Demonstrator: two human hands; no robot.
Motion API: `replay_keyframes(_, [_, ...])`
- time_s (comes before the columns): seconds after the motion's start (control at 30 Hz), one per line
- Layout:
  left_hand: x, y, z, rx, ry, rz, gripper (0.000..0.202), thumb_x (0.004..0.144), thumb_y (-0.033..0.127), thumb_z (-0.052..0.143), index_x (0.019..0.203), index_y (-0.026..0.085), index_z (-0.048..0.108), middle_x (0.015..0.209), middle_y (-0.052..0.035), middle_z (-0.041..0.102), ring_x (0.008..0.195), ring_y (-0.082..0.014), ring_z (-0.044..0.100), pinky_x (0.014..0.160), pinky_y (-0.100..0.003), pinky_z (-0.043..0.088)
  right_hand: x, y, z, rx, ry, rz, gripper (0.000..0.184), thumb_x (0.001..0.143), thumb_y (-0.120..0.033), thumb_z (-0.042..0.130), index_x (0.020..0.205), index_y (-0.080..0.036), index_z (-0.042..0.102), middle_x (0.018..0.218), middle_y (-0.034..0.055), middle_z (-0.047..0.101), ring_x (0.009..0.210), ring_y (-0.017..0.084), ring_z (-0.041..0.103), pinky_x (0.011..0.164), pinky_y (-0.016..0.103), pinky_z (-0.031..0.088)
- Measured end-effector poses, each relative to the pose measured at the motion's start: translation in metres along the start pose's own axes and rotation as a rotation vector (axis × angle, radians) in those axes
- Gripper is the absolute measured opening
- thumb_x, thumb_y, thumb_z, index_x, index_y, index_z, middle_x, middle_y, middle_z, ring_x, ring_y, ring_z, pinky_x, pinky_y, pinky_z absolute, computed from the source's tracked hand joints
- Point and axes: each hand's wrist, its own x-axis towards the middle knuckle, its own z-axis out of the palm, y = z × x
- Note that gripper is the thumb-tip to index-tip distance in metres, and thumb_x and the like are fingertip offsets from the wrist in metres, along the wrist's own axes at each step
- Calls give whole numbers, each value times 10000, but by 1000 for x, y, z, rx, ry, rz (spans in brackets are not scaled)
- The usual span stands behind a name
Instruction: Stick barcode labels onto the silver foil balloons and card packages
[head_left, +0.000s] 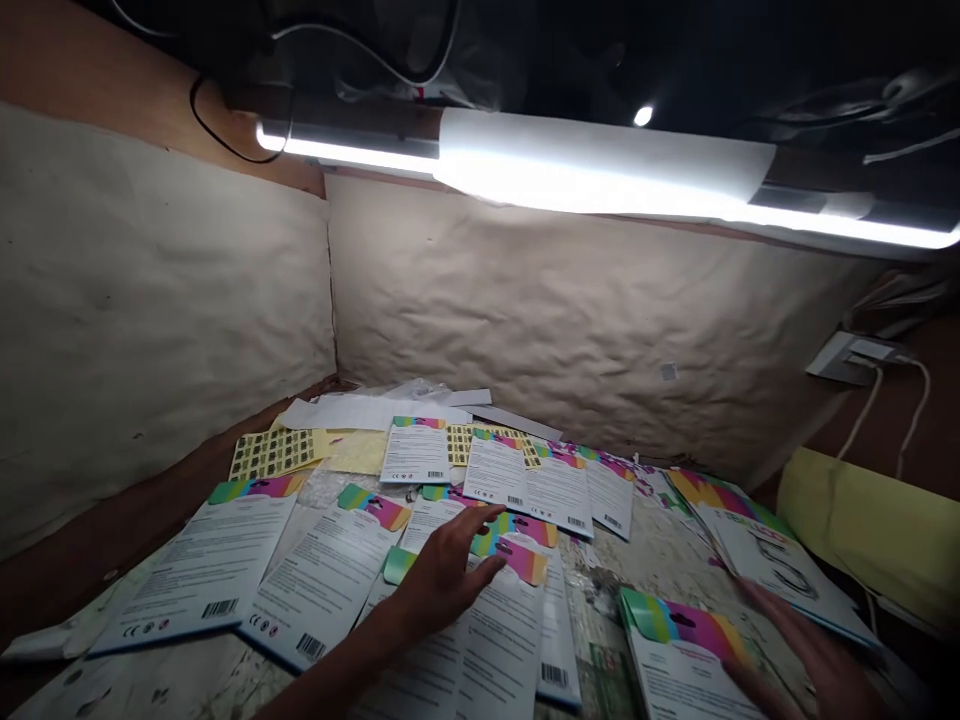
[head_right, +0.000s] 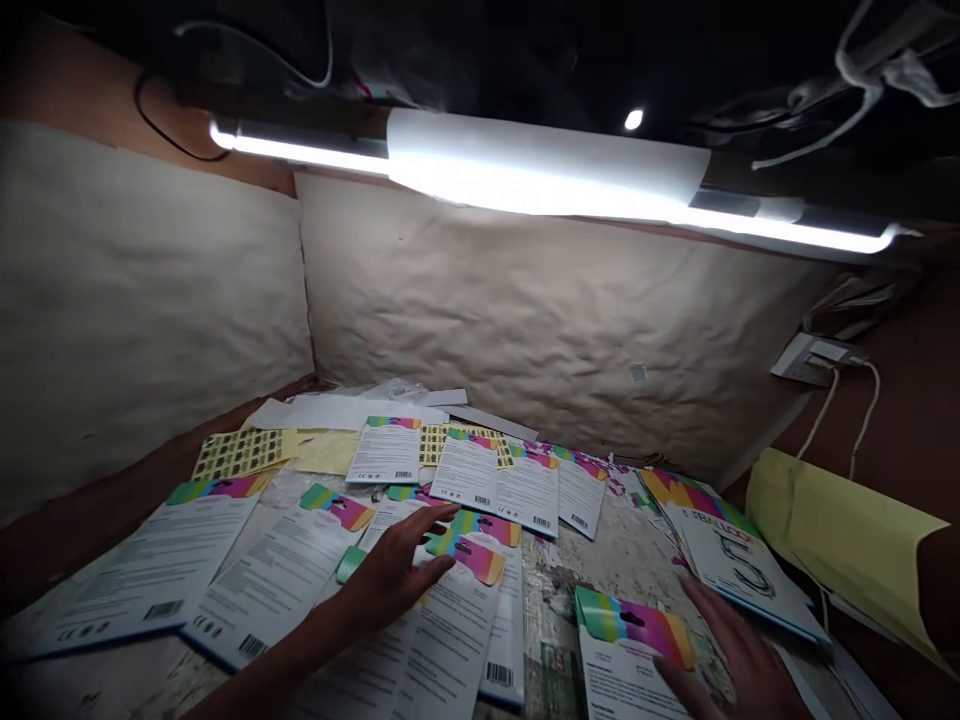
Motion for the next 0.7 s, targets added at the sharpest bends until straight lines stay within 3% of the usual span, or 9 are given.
replay_keyframes(0.1, [-4, -8, 7, 120, 33, 100, 476, 896, 219, 550, 1354, 294, 443, 1250, -52, 606, 1117, -223, 582, 914, -377, 512, 76, -79, -13, -2, -76, -93, 436, 819, -524, 599, 1206, -323, 624, 1237, 62, 653, 1076, 314, 645, 826, 416, 554])
replay_keyframes(0.17, [-7, -11, 10, 222, 11, 174, 442, 877, 172, 550, 1300, 281, 485, 1187, -50, 632, 1073, -231, 597, 880, -382, 520, 129, -125, 2, 42, -168, -189, 310, 868, -468, 557, 1041, -251, 694, 1055, 73, 718, 948, 262, 684, 799, 359, 545])
replay_keyframes(0.3, [-11, -13, 11, 335, -48, 277, 423, 830, 121, 576, 1228, 247, 508, 1133, -46, 650, 999, -231, 614, 837, -379, 529, 229, -188, 71, -6, -284, -238, 208, 873, -323, 560, 865, -185, 716, 895, 58, 733, 822, 210, 679, 740, 286, 497])
replay_keyframes(0.4, [-10, -15, 8, 367, -36, 302, 443, 826, 114, 568, 1240, 250, 488, 1116, -42, 653, 982, -229, 616, 811, -369, 530, 289, -220, 128, -44, -232, -188, 262, 885, -329, 560, 1041, -159, 684, 1029, 86, 721, 931, 226, 664, 770, 277, 477])
replay_keyframes(0.53, [-8, -17, 4, 398, -4, 293, 451, 838, 134, 558, 1263, 257, 469, 1090, -39, 656, 964, -227, 622, 796, -363, 529, 334, -252, 184, -106, -175, -87, 415, 881, -395, 580, 1200, -130, 595, 1126, 147, 685, 1018, 273, 641, 781, 302, 466])
replay_keyframes(0.7, [-8, -19, 2, 432, 8, 313, 399, 868, 191, 545, 1257, 246, 477, 1072, -42, 661, 931, -222, 631, 785, -351, 525, 341, -265, 217, -195, -165, -60, 242, 921, -332, 535, 1074, -188, 655, 1036, 123, 709, 975, 265, 650, 768, 294, 443])
